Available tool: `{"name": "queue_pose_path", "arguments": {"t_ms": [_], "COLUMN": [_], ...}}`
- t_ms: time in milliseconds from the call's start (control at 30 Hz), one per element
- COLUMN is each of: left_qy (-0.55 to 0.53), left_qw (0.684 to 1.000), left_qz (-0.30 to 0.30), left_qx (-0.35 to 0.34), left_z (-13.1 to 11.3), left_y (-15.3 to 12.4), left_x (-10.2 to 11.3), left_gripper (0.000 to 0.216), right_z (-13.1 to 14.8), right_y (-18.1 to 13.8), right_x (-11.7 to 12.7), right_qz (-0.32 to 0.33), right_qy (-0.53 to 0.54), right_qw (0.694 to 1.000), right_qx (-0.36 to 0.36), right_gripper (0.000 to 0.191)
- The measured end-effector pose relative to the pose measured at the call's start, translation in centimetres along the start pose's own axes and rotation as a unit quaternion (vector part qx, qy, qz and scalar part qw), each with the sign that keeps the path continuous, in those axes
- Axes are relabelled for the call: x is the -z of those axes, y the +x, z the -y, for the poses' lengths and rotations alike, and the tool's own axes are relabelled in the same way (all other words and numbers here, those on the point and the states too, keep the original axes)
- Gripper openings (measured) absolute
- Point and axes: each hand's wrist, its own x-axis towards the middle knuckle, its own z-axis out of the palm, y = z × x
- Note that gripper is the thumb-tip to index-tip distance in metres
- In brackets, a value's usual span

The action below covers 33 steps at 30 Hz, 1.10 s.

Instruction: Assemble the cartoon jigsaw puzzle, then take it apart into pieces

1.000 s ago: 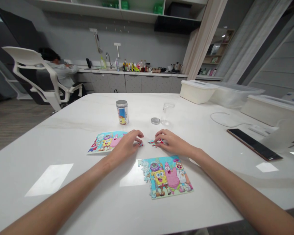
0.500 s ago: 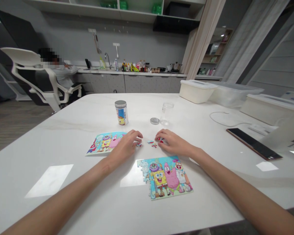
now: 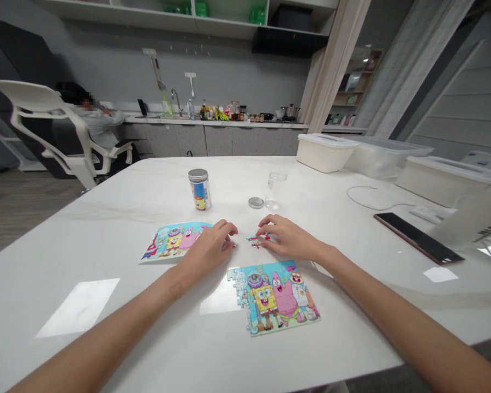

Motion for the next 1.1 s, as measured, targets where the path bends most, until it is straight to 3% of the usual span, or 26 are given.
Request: {"name": "queue_pose_path", "arguments": {"t_ms": [133,300,567,767,933,1100], "left_qy": [0.072,0.087,0.055,0.069,0.038,0.032], "left_qw": [0.997,0.993,0.976,0.978,0.978,0.987], "left_qz": [0.011,0.015,0.103,0.091,0.099,0.065], "left_qx": [-0.036,-0.077,-0.184,-0.175,-0.179,-0.145], "left_z": [-0.3,-0.2,-0.9,-0.6,-0.7,0.0], "left_y": [0.0,-0.2,-0.3,-0.2,-0.1,0.1], "left_x": [-0.1,-0.5,0.0,0.0,0.0,-0.6], "left_gripper": [0.012,0.013,0.032,0.023,0.02,0.016], "right_z": [-0.3,-0.3,-1.0,-0.9,-0.8,-0.9], "right_y": [0.0,0.0,-0.3,-0.1,-0.1,-0.1], "right_x": [0.2,0.2,0.4,0.4,0.3,0.4], "right_qz": [-0.008,-0.006,-0.005,-0.012,-0.01,-0.001], "right_qy": [-0.012,-0.005,-0.032,0.003,-0.013,-0.013], "right_qw": [0.999,0.998,0.998,0.997,0.997,0.996], "right_qx": [-0.038,-0.059,-0.06,-0.074,-0.078,-0.091], "right_gripper": [0.025,0.016,0.025,0.013,0.018,0.018]}}
